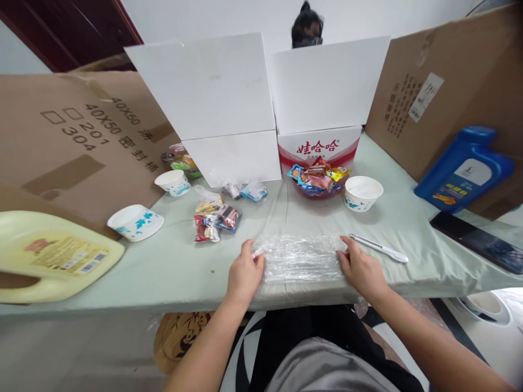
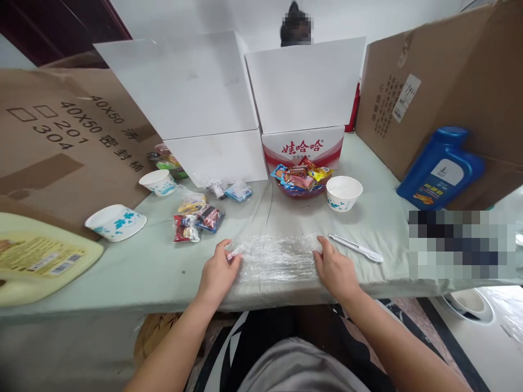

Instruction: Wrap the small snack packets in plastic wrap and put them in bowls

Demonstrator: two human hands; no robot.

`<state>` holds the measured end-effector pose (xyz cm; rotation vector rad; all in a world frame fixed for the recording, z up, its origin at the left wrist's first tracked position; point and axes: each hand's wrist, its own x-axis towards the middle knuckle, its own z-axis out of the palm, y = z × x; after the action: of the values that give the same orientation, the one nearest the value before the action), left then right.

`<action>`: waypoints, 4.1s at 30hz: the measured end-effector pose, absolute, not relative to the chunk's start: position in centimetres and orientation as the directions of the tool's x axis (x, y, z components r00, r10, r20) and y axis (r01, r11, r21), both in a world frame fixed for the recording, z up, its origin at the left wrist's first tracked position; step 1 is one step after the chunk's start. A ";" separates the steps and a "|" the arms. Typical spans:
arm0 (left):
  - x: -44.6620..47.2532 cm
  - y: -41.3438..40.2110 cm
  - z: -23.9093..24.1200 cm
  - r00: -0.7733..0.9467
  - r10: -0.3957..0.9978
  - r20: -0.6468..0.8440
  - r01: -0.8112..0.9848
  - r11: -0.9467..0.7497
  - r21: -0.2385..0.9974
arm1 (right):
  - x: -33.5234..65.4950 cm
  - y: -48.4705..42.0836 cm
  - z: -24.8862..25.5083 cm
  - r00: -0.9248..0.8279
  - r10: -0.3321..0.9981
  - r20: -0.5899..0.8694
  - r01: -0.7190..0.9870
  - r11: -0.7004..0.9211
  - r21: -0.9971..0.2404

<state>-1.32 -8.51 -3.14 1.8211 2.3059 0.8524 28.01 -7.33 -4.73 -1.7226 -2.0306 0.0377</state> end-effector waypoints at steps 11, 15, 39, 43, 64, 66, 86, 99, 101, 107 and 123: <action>-2.2 -8.7 -2.5 -0.217 0.809 0.546 0.968 0.108 0.225 | 27.7 -7.2 -5.4 -0.139 0.937 0.319 0.956 0.211 -0.203; 0.4 -8.8 -2.0 0.207 0.797 0.568 0.922 -0.354 0.161 | 27.4 -7.3 -5.3 -0.141 0.946 0.293 0.959 0.204 -0.196; -1.9 -10.5 -4.7 0.373 0.912 0.171 0.911 -0.395 0.121 | 25.6 -6.8 -4.6 -0.574 0.812 0.110 0.803 0.584 -0.123; -5.1 -12.0 -4.6 0.436 0.882 0.179 0.883 -0.457 0.103 | 27.9 -7.8 -4.7 -0.607 0.782 0.142 0.775 0.622 -0.111; -4.9 -10.3 -4.3 -0.109 0.925 0.364 0.811 -0.129 0.571 | 30.4 -7.7 -3.8 -0.192 0.935 0.297 0.794 0.326 -0.513; -4.6 -9.5 -4.5 -0.174 0.927 0.333 0.824 -0.047 0.564 | 29.6 -7.1 -4.1 -0.139 0.952 0.272 0.862 0.251 -0.440; -1.1 -9.6 -3.0 0.059 0.734 0.676 0.989 -0.136 0.060 | 27.4 -6.4 -3.7 -0.139 0.941 0.308 0.987 0.155 -0.030; 1.5 -8.6 -3.1 0.294 0.905 0.307 0.940 -0.332 0.078 | 31.3 -9.1 -3.6 -0.060 0.995 0.074 0.688 0.095 -0.719; 2.2 -8.0 -3.0 0.309 0.908 0.281 0.932 -0.349 0.101 | 31.7 -10.4 -3.6 -0.084 0.995 -0.049 0.505 0.001 -0.863; 4.9 -8.9 -2.8 0.291 0.878 0.379 0.919 -0.367 0.143 | 32.3 -14.0 -2.3 -0.312 0.916 -0.251 0.223 -0.186 -0.957; 3.9 -11.5 -3.8 0.534 0.770 0.349 0.643 -0.638 0.424 | 23.3 -3.3 3.9 -0.483 0.818 -0.313 -0.148 -0.429 -0.891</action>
<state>3.94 -11.46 -3.80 2.5302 1.1884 0.7549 23.25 -3.34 3.90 -1.0319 -1.1184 1.9640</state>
